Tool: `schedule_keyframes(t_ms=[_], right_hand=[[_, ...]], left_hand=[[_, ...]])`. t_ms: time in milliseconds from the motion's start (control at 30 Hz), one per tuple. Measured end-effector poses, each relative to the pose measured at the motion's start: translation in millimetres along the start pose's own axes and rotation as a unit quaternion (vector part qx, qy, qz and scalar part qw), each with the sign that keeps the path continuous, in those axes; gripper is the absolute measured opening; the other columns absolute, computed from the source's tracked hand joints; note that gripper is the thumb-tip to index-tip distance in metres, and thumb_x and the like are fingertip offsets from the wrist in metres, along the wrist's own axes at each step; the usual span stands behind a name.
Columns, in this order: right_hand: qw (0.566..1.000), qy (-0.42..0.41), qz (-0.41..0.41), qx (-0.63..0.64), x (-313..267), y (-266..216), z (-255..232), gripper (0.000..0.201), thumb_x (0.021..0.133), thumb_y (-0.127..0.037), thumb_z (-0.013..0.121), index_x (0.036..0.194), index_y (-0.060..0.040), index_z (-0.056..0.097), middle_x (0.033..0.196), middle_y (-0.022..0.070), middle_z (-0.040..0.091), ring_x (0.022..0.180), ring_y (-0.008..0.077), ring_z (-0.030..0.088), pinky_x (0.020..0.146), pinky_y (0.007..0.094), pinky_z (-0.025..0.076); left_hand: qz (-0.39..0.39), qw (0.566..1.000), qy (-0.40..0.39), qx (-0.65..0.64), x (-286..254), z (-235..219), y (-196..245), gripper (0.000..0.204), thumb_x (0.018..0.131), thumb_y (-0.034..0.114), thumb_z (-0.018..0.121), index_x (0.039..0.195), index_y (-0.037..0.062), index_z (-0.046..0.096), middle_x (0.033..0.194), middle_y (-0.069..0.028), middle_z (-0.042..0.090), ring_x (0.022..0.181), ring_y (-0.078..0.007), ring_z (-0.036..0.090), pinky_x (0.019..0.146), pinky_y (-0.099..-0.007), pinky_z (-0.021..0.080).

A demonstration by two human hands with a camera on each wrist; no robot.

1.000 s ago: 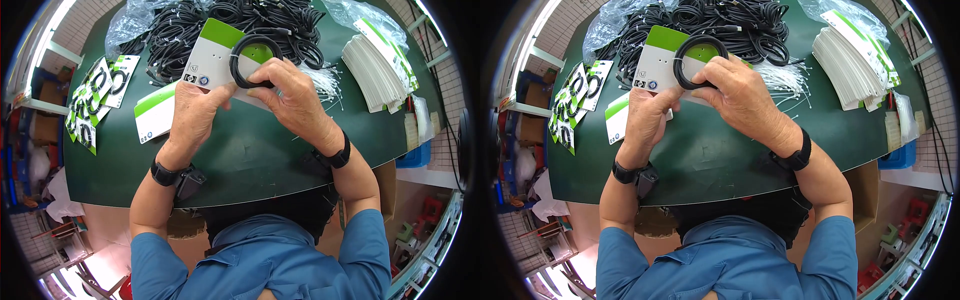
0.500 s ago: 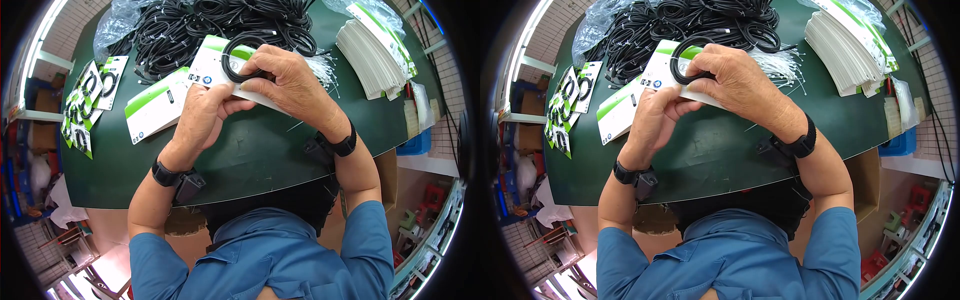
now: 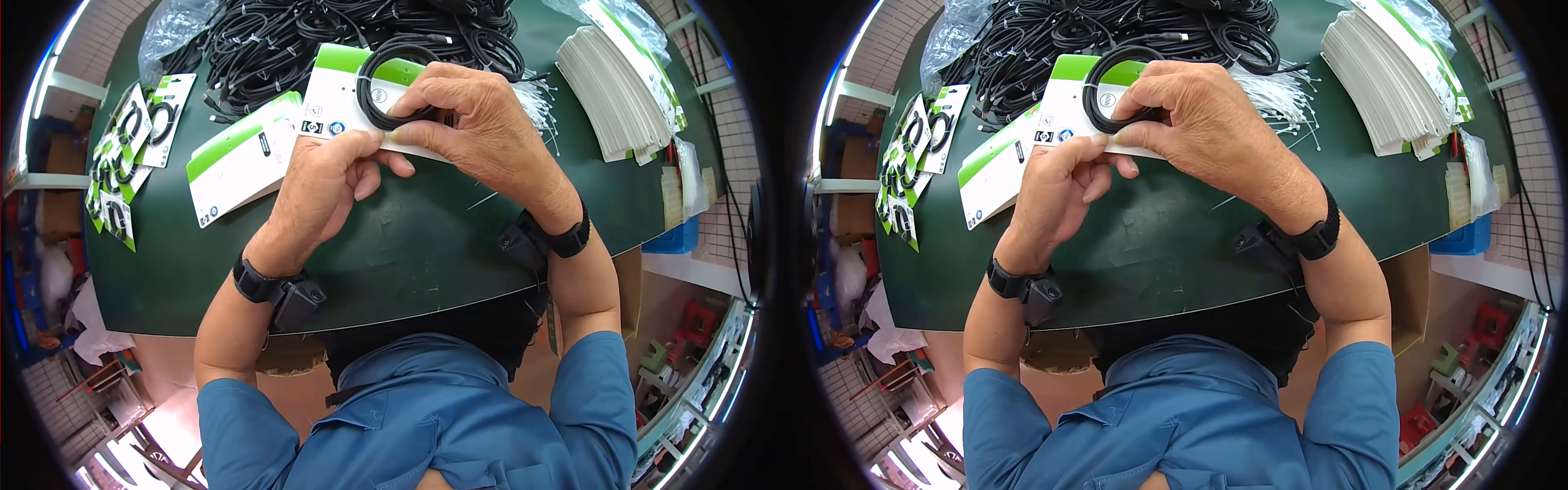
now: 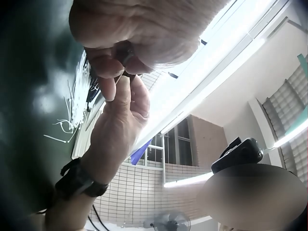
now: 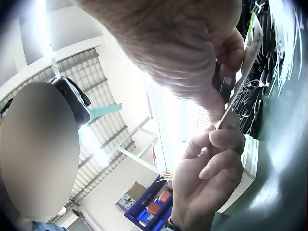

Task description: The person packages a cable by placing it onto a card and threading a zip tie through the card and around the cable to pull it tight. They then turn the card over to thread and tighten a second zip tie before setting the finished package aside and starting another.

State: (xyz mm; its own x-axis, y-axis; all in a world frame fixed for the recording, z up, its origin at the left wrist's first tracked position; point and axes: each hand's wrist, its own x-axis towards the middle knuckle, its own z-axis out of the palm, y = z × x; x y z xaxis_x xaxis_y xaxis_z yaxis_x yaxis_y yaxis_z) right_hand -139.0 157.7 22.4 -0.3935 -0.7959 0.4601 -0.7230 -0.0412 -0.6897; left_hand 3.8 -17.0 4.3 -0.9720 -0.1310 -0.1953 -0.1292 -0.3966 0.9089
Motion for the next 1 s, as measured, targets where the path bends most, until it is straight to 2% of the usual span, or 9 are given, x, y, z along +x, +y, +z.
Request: schedule_keyframes(t_ms=[67,233,367,467,600,733,1000], right_hand=[[1.000,0.001,0.007,-0.012,0.0,0.0,0.0,0.019,0.086,-0.006,0.085,0.103,-0.0023,0.079,0.092,0.0031,0.070,0.074,0.0112,0.063,0.065,0.0267,0.051],[0.999,-0.004,0.036,0.019,1.0,0.9,-1.2,0.019,0.085,-0.005,0.085,0.102,-0.0019,0.079,0.091,0.0031,0.070,0.073,0.0110,0.063,0.064,0.0267,0.051],[0.999,-0.019,0.001,0.028,0.5,3.0,6.1,0.019,0.084,-0.006,0.086,0.101,-0.0015,0.078,0.091,0.0032,0.070,0.074,0.0113,0.064,0.065,0.0270,0.051],[0.999,-0.028,0.008,0.038,-1.3,-1.8,12.4,0.019,0.083,-0.006,0.086,0.099,-0.0017,0.078,0.091,0.0028,0.070,0.074,0.0115,0.064,0.065,0.0270,0.052],[0.997,-0.045,0.010,0.056,-2.1,-4.4,14.4,0.020,0.082,-0.005,0.087,0.100,-0.0027,0.079,0.093,0.0025,0.071,0.077,0.0118,0.066,0.067,0.0264,0.053],[0.995,-0.065,0.015,0.072,-1.5,-5.8,6.4,0.023,0.081,-0.004,0.087,0.103,-0.0041,0.080,0.096,0.0027,0.073,0.080,0.0120,0.067,0.069,0.0255,0.053],[0.993,-0.085,0.023,0.074,-1.8,-5.4,0.1,0.026,0.081,-0.002,0.085,0.107,-0.0049,0.081,0.099,0.0032,0.073,0.082,0.0123,0.067,0.072,0.0254,0.053]], left_hand=[[0.001,1.000,-0.003,-0.011,0.3,0.7,-1.4,0.031,0.101,0.012,0.055,0.116,-0.0109,0.069,0.101,-0.0207,0.078,0.068,-0.0139,0.062,0.058,-0.0248,0.047],[0.039,0.994,0.042,-0.094,2.2,17.2,-5.0,0.029,0.103,0.015,0.058,0.116,-0.0087,0.069,0.100,-0.0176,0.078,0.063,-0.0134,0.063,0.057,-0.0239,0.049],[0.053,0.992,0.086,-0.071,0.1,22.3,-4.2,0.027,0.105,0.019,0.061,0.116,-0.0052,0.069,0.097,-0.0138,0.076,0.059,-0.0123,0.062,0.048,-0.0223,0.046],[0.065,0.991,0.114,0.039,-1.5,20.9,-4.7,0.028,0.106,0.024,0.066,0.116,-0.0018,0.069,0.091,-0.0092,0.073,0.055,-0.0108,0.062,0.040,-0.0206,0.042],[0.070,0.984,0.163,0.020,-1.7,23.3,-8.0,0.027,0.105,0.025,0.069,0.117,0.0008,0.069,0.088,-0.0046,0.072,0.050,-0.0074,0.057,0.037,-0.0192,0.035],[0.065,0.980,0.185,0.030,-4.9,31.3,-2.0,0.027,0.105,0.026,0.068,0.113,0.0008,0.070,0.083,-0.0026,0.068,0.049,-0.0056,0.055,0.038,-0.0198,0.037],[0.080,0.982,0.169,0.036,-2.8,26.1,-10.3,0.028,0.106,0.028,0.065,0.111,0.0003,0.069,0.083,-0.0039,0.069,0.048,-0.0062,0.054,0.038,-0.0203,0.038]])
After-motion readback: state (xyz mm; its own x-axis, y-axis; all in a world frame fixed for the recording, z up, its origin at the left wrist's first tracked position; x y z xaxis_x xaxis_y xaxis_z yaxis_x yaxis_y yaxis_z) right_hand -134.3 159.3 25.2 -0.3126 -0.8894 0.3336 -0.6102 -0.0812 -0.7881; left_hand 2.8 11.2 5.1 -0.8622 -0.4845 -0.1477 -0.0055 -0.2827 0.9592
